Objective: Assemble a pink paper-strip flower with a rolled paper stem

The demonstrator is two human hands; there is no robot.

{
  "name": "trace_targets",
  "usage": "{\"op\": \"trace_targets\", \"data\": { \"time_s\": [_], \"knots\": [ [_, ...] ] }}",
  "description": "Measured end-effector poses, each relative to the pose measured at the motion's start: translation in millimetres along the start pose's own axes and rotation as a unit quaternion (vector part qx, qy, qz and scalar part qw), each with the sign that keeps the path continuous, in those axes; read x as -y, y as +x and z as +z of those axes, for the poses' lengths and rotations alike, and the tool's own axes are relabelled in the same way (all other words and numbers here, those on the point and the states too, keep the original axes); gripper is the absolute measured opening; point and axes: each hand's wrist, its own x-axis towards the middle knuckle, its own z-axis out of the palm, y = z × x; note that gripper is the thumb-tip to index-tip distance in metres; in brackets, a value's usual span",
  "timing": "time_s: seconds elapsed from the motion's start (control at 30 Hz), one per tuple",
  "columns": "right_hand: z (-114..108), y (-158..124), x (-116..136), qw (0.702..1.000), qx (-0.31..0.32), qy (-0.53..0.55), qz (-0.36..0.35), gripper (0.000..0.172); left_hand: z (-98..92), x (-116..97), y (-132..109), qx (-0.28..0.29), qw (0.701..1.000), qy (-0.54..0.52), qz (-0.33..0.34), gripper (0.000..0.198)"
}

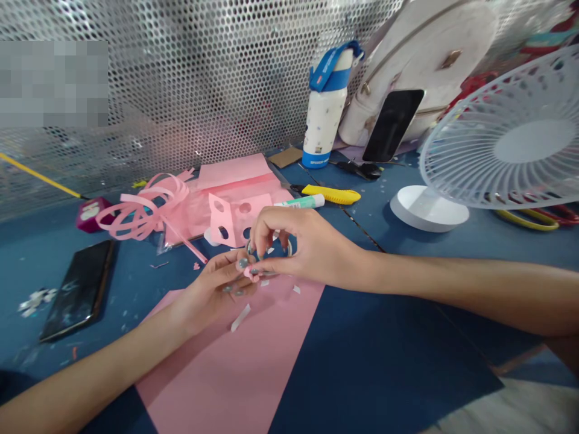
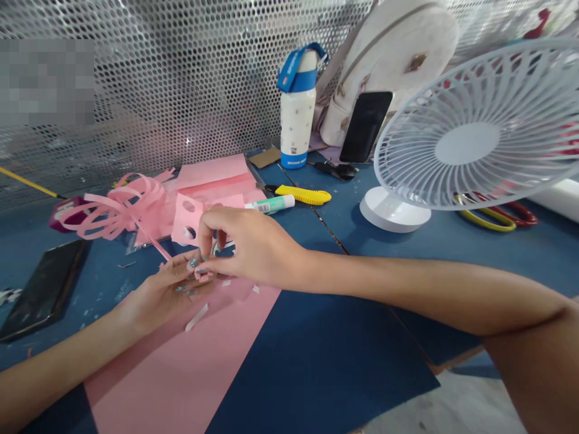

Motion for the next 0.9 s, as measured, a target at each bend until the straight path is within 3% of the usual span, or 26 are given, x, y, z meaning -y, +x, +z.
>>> {"op": "trace_targets", "data": {
  "time_s": [0.3, 0.43, 0.6, 0.9],
  "knots": [
    [-11.6, 3.0, 9.6, 0.992, 0.101, -0.074, -0.001, 0.008, 1.6, -1.1, -1.5, 0.018, 0.998, 0.057, 0.007, 0.024],
    [-12.2, 6.5, 3.5, 0.989, 0.139, 0.035, 0.041, 0.009, 2.6, -0.3, -2.3, 0.026, 0.998, 0.056, 0.007, 0.024],
    [-8.7, 7.6, -8.1, 0.956, 0.185, 0.192, 0.122, 0.007, 4.0, -1.4, -0.7, 0.028, 0.998, 0.053, -0.004, 0.027],
    [-9.4, 9.2, -20.1, 0.945, 0.196, 0.222, 0.139, 0.015, 0.9, -0.4, 1.3, 0.035, 0.998, 0.049, 0.001, 0.031]
  ]
}}
